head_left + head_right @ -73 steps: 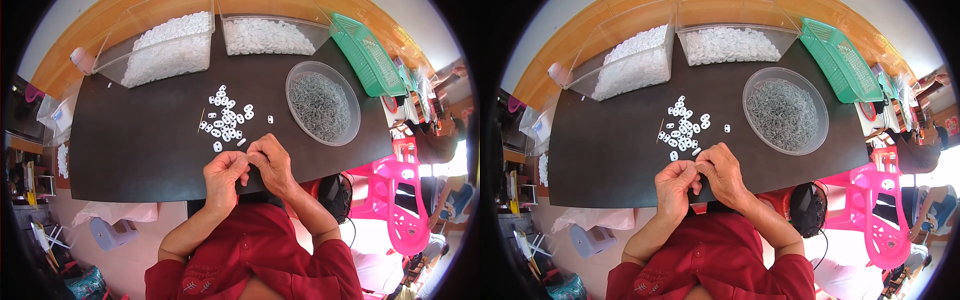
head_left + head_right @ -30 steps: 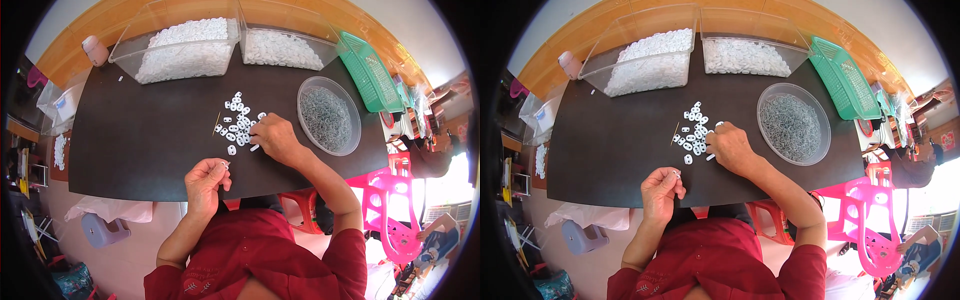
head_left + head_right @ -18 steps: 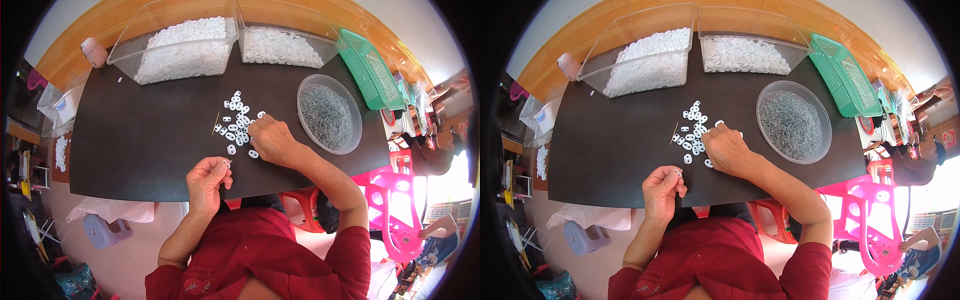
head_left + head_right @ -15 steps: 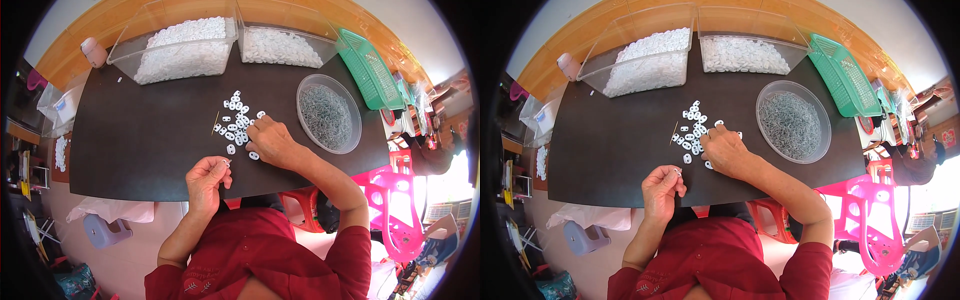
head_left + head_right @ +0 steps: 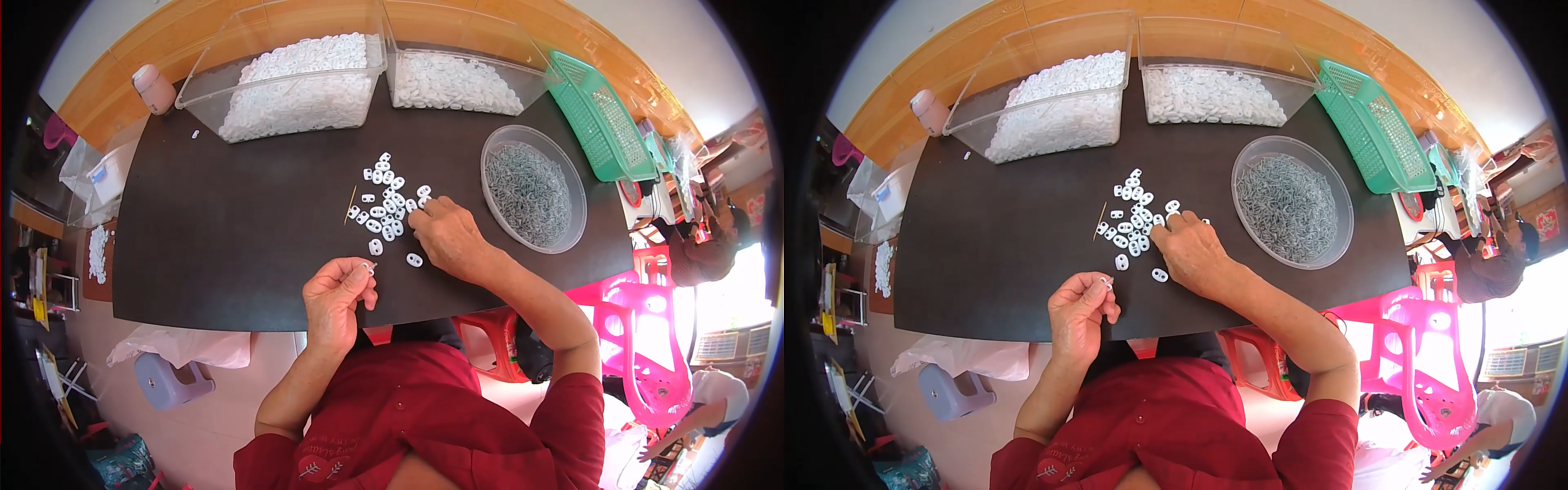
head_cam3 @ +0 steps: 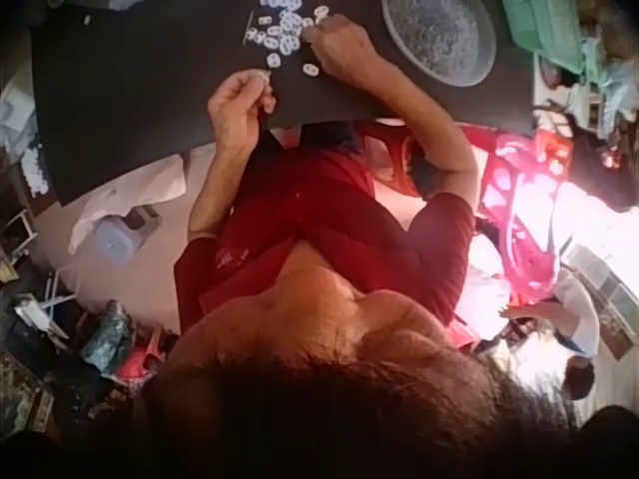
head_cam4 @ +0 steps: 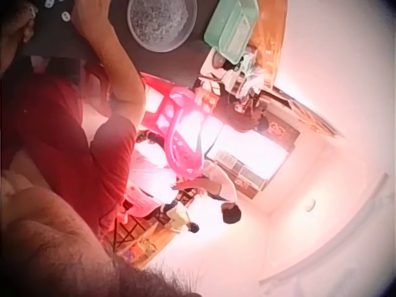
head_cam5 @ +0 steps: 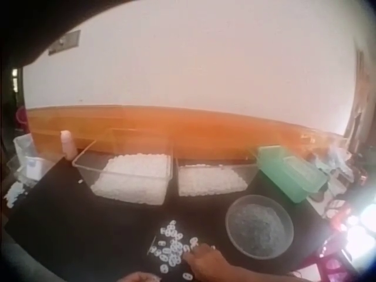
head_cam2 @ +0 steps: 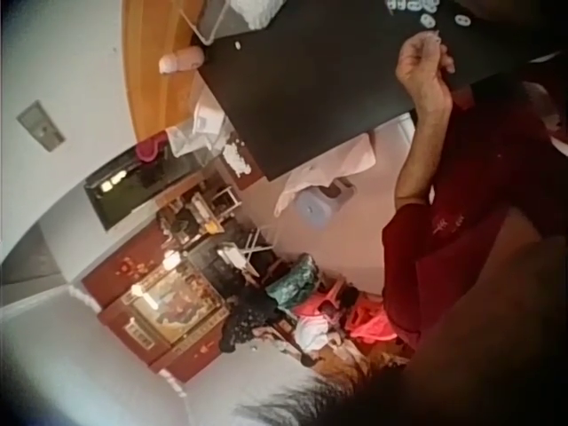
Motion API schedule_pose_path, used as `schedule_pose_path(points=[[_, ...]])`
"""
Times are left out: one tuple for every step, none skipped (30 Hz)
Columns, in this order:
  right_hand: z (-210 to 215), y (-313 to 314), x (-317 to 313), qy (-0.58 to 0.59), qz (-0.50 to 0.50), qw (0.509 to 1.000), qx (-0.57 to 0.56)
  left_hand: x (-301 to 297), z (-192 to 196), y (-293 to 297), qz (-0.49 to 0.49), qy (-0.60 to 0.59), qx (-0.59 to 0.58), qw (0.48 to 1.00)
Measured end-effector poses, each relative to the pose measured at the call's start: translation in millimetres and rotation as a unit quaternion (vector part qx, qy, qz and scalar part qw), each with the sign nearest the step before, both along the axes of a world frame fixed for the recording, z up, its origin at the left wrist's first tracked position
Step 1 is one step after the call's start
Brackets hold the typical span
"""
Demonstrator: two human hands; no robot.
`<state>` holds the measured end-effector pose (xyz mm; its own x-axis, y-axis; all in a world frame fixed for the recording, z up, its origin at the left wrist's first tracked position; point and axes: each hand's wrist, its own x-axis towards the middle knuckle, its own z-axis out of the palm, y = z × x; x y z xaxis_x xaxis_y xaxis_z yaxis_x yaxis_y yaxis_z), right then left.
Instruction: Manually assembling small plastic components by inserting small metal pins or springs into them at a workshop table.
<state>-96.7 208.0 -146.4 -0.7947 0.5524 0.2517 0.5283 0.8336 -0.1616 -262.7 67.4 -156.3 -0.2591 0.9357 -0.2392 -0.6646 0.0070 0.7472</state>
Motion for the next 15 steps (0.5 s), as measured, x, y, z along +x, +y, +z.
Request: schedule_pose_path(points=[[-1.7, -1.1, 0.1, -0.014, -0.010, 1.000, 0.014, 0.0, -0.4, -0.1, 0.001, 0.000, 0.000, 1.000], [-1.0, -3.1, -0.1, -0.014, -0.009, 1.000, 0.014, 0.1, -0.9, -0.2, 0.003, 0.001, -0.001, 1.000], [1.0, -5.6, -0.4, -0.001, -0.008, 1.000, 0.010, 0.2, -1.3, -0.3, 0.005, 0.002, -0.001, 1.000], [2.2, -7.6, -0.1, 0.011, -0.007, 1.000, 0.006, 0.4, -1.3, -0.5, 0.005, 0.002, -0.002, 1.000], [2.3, -8.2, 1.0, 0.011, -0.007, 1.000, 0.006, 0.6, -1.2, -0.3, 0.005, 0.003, 0.000, 1.000], [2.4, -8.6, 3.0, 0.018, -0.014, 1.000, -0.003, 1.0, -1.3, -0.4, 0.006, 0.004, 0.002, 1.000], [3.3, -8.2, 5.0, 0.025, -0.022, 0.999, -0.011, 1.1, -0.9, 0.2, 0.005, 0.003, 0.003, 1.000], [3.0, -8.2, 7.4, 0.025, -0.023, 0.999, -0.010, 1.3, -0.7, 0.6, 0.004, 0.003, 0.001, 1.000], [1.2, -8.7, 10.2, 0.027, -0.035, 0.999, -0.013, 1.7, -0.5, 1.0, 0.002, 0.002, 0.000, 1.000], [-0.4, -8.6, 13.3, 0.029, -0.047, 0.998, -0.015, 2.3, -0.3, 1.2, 0.000, 0.001, 0.002, 1.000], [-1.7, -8.2, 15.6, 0.028, -0.049, 0.998, -0.013, 2.3, 0.0, 0.9, 0.005, 0.009, -0.002, 1.000], [-2.8, -7.8, 18.0, 0.046, -0.049, 0.998, -0.012, 2.0, 0.4, 1.4, 0.009, 0.018, -0.005, 1.000], [-4.3, -9.8, 19.9, 0.064, -0.048, 0.997, -0.013, 1.4, 0.0, 0.8, 0.007, 0.016, -0.005, 1.000], [-4.5, -14.3, 23.4, 0.062, -0.050, 0.997, -0.013, 0.6, -0.3, 0.3, 0.008, 0.015, -0.004, 1.000], [-4.3, -20.4, 28.1, 0.105, -0.057, 0.993, -0.022, 0.0, -0.5, -0.2, 0.010, 0.014, -0.002, 1.000]])
